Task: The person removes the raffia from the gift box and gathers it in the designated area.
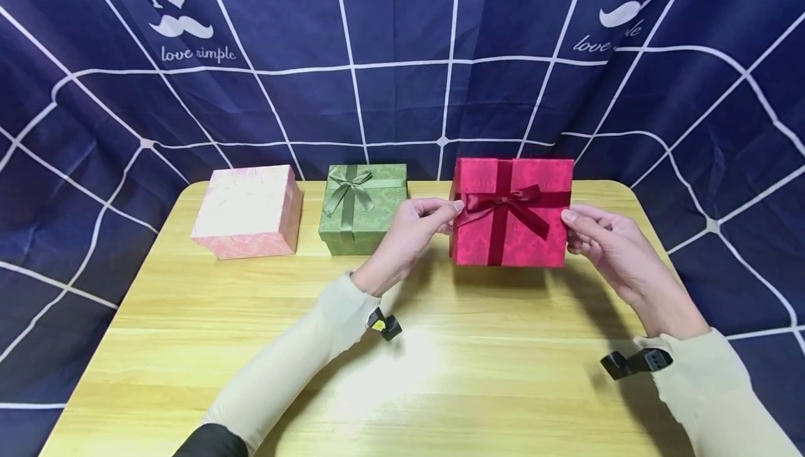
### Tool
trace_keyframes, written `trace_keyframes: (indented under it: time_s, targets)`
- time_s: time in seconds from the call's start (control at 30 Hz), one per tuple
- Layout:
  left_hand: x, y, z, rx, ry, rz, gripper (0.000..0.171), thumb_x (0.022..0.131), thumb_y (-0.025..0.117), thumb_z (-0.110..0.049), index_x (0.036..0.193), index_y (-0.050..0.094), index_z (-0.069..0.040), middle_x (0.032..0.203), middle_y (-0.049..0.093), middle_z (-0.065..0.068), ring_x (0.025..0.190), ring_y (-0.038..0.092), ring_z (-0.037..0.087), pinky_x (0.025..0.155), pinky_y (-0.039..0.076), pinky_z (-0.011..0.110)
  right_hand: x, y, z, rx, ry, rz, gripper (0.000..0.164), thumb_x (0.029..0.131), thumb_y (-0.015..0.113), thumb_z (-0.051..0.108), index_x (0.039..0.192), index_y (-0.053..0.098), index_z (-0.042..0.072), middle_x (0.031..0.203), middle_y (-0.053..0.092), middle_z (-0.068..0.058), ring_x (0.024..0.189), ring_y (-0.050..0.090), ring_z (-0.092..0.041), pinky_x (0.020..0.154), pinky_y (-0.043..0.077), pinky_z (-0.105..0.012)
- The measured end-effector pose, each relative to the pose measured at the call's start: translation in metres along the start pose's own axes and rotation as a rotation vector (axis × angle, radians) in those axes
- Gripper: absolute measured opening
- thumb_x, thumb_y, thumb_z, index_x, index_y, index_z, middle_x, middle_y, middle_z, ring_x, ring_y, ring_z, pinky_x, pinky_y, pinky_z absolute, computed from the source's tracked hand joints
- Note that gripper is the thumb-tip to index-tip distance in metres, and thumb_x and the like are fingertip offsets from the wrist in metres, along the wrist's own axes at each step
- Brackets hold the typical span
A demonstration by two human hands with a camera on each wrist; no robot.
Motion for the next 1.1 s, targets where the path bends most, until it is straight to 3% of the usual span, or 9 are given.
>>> trace_keyframes:
  time_s: [0.07, 0.17, 0.23, 0.3, 0.37, 0.47, 0.63, 0.8, 1.1]
  targets:
    - [-0.002, -0.001, -0.004, 0.06, 0.041, 0.013, 0.025, 0.103, 0.079, -0.022, 0.113, 0.084, 0.0, 0.097, 0.077, -0.005, 0.094, 0.066, 0.005, 0.096, 0.047, 0.026, -0.002, 0.004, 0.002, -0.057, -0.006, 0.014, 0.036, 0.115, 0.042, -0.005, 0.112, 0.077, -0.002, 0.086, 0.07, -0.005, 0.066, 0.055, -0.015, 0.062, 0.048, -0.027]
    - [-0.006, 0.0, -0.006, 0.058, 0.048, 0.08, 0.031, 0.106, 0.075, -0.022, 0.126, 0.08, 0.001, 0.087, 0.077, 0.001, 0.08, 0.065, 0.008, 0.073, 0.052, 0.023, -0.005, 0.008, 0.005, -0.113, -0.022, 0.025, 0.034, 0.115, 0.041, -0.005, 0.111, 0.074, 0.0, 0.076, 0.062, -0.004, 0.059, 0.033, -0.021, 0.055, 0.029, -0.032]
    - [-0.009, 0.003, -0.004, 0.015, 0.009, 0.149, 0.04, 0.109, 0.072, -0.023, 0.14, 0.072, 0.001, 0.08, 0.076, 0.008, 0.066, 0.067, 0.012, 0.06, 0.051, 0.023, -0.007, 0.009, 0.008, -0.127, -0.034, 0.025, 0.034, 0.115, 0.041, -0.006, 0.115, 0.074, -0.001, 0.076, 0.067, -0.006, 0.058, 0.029, -0.023, 0.057, 0.023, -0.035]
    - [-0.013, 0.007, -0.001, -0.049, -0.057, 0.217, 0.05, 0.111, 0.069, -0.025, 0.153, 0.061, 0.0, 0.077, 0.076, 0.017, 0.058, 0.07, 0.019, 0.054, 0.053, 0.025, -0.009, 0.008, 0.011, -0.152, -0.032, 0.014, 0.034, 0.114, 0.043, -0.007, 0.121, 0.075, 0.0, 0.083, 0.075, -0.01, 0.054, 0.039, -0.021, 0.052, 0.028, -0.032]
    - [-0.017, 0.008, 0.001, -0.075, -0.108, 0.264, 0.059, 0.112, 0.067, -0.028, 0.162, 0.051, -0.003, 0.083, 0.078, 0.02, 0.063, 0.076, 0.025, 0.058, 0.06, 0.03, -0.012, 0.008, 0.012, -0.192, -0.022, 0.001, 0.033, 0.114, 0.045, -0.007, 0.125, 0.075, 0.001, 0.093, 0.08, -0.014, 0.058, 0.06, -0.019, 0.052, 0.04, -0.027]
    - [-0.021, 0.008, 0.003, -0.088, -0.151, 0.296, 0.063, 0.112, 0.067, -0.027, 0.166, 0.044, -0.005, 0.093, 0.08, 0.022, 0.08, 0.081, 0.032, 0.075, 0.066, 0.044, -0.016, 0.008, 0.011, -0.278, 0.0, -0.013, 0.035, 0.113, 0.047, -0.008, 0.132, 0.074, 0.005, 0.105, 0.081, -0.018, 0.085, 0.079, -0.019, 0.065, 0.056, -0.025]
    - [-0.028, 0.008, 0.008, -0.089, -0.176, 0.317, 0.063, 0.112, 0.067, -0.021, 0.168, 0.042, -0.007, 0.106, 0.08, 0.022, 0.096, 0.08, 0.035, 0.091, 0.061, 0.054, -0.027, 0.011, 0.013, -0.373, -0.007, -0.016, 0.043, 0.112, 0.05, -0.007, 0.15, 0.065, 0.007, 0.113, 0.078, -0.022, 0.104, 0.078, -0.019, 0.075, 0.058, -0.027]
    - [-0.037, 0.007, 0.01, -0.121, -0.171, 0.362, 0.059, 0.111, 0.066, -0.013, 0.167, 0.045, -0.011, 0.121, 0.076, 0.026, 0.108, 0.078, 0.037, 0.092, 0.062, 0.047, -0.039, 0.014, 0.012, -0.386, -0.095, 0.071, 0.038, 0.11, 0.044, -0.016, 0.143, 0.063, -0.01, 0.121, 0.076, -0.024, 0.115, 0.073, -0.019, 0.083, 0.056, -0.028]
    - [-0.047, 0.005, 0.009, -0.152, -0.103, 0.309, 0.04, 0.112, 0.064, -0.021, 0.15, 0.067, -0.008, 0.128, 0.072, 0.013, 0.099, 0.076, 0.035, 0.08, 0.065, 0.041, -0.056, 0.015, 0.004, -0.052, -0.159, 0.254, 0.059, 0.108, 0.015, -0.018, 0.157, 0.046, -0.014, 0.157, 0.058, -0.017, 0.123, 0.071, -0.027, 0.094, 0.06, -0.035]
Point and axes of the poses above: each hand's wrist, its own x-axis towards the middle knuckle, its own y-axis out of the palm, z = x × y, the point moved 8 cm from there along x, towards the middle knuckle
